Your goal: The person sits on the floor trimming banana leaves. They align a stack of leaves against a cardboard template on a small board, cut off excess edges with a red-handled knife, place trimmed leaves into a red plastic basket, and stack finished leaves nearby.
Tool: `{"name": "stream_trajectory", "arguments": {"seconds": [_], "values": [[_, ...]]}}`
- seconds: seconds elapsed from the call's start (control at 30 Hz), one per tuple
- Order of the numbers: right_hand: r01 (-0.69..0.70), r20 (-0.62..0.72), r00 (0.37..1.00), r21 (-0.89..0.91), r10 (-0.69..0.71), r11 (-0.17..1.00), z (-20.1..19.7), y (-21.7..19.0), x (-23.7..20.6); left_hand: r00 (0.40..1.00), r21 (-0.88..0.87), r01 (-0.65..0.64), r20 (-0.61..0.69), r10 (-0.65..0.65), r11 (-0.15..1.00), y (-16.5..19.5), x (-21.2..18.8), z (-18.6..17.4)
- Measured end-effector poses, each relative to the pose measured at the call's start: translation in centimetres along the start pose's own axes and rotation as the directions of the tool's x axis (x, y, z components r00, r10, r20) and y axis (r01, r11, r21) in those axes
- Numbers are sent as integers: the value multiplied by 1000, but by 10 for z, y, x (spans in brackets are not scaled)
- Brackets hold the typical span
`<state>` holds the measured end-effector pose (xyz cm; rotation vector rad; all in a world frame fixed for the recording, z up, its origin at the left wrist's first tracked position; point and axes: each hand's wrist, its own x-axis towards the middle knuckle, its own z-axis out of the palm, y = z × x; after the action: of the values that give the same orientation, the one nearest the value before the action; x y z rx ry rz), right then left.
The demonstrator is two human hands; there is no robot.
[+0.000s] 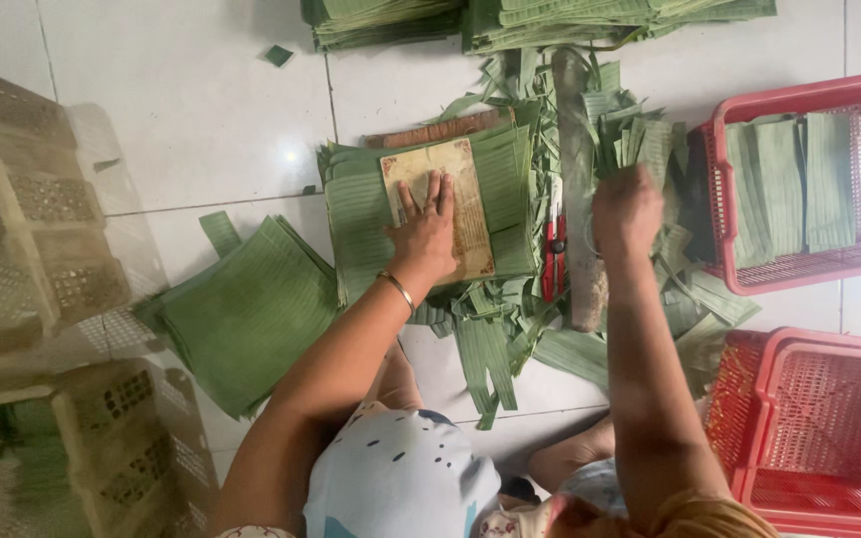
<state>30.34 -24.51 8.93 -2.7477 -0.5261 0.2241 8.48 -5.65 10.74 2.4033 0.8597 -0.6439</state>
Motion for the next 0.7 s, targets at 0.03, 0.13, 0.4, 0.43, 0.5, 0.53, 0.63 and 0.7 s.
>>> {"name": "stream_trajectory", "arguments": {"seconds": [0.03,0.13,0.4,0.43,0.5,0.53,0.63,0.7], "values": [[-99,186,975,-127,122,987,12,-8,-16,1000,4,6,0,-6,1000,0,0,-1],[65,344,938,-267,33,961,35,-8,-51,1000,1,6,-10,-6,1000,0,0,1],[15,81,997,-138,-4,990,63,-2,-67,993,133,18,-119,-2,991,1,6,11],[-5,81,997,-138,16,990,60,-2,-69,993,137,12,-115,4,991,1,6,10],[-42,81,995,-135,53,990,48,-3,-71,996,128,8,-90,4,992,1,6,8],[-9,23,1000,-53,10,999,41,-6,-70,998,119,8,-69,0,993,1,5,7],[-1,10,1000,394,-3,919,19,-25,-60,998,82,5,-59,-1,997,2,1,4],[-235,272,962,808,13,541,10,-45,-45,998,56,0,-61,3,998,2,-2,4]]}}
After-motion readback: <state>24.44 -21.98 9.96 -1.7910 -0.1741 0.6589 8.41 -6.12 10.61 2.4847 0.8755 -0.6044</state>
